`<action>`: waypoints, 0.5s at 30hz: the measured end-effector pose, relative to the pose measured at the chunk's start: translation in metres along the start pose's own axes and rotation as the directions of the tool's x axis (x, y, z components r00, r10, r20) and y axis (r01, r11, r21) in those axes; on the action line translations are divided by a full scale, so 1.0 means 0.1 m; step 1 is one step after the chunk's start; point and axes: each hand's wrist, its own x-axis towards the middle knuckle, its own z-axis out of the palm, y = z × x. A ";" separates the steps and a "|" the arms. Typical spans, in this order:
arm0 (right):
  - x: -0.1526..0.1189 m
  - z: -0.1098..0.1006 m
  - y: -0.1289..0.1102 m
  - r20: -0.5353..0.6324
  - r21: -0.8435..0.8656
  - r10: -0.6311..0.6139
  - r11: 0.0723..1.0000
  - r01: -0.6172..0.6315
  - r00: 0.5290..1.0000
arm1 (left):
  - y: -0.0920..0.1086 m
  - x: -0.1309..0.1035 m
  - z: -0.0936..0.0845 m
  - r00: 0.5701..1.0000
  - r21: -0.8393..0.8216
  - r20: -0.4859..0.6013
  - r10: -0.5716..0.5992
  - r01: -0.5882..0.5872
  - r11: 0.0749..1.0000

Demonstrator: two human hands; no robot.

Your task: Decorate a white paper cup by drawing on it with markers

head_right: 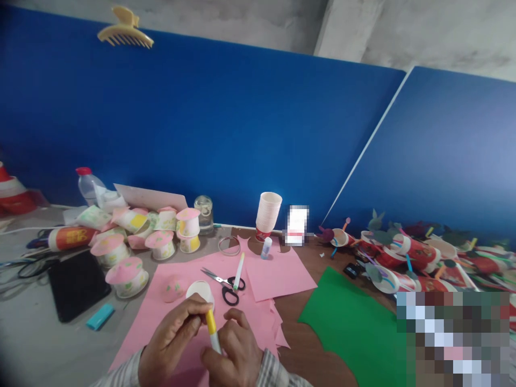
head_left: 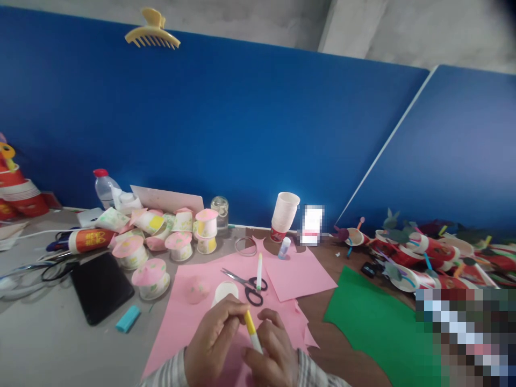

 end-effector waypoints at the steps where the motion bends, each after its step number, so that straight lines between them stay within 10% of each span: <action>1: 0.03 0.00 -0.01 -0.045 -0.010 0.013 1.000 -0.014 0.999 | 0.00 -0.01 0.03 1.000 -0.010 -0.019 -0.002 0.001 1.000; 6: 0.13 0.08 -0.10 -0.340 0.001 0.114 0.993 -0.122 0.933 | -0.03 -0.10 0.18 0.991 -0.067 -0.133 0.012 -0.021 0.998; 13: 0.08 0.17 -0.11 -0.341 0.142 0.218 0.974 -0.179 0.914 | -0.10 -0.20 0.22 0.988 0.070 -0.148 0.041 -0.031 0.997; 15: 0.03 0.18 -0.08 -0.127 0.186 0.217 0.964 -0.191 0.968 | -0.11 -0.16 0.14 0.978 0.229 -0.173 0.116 -0.075 0.971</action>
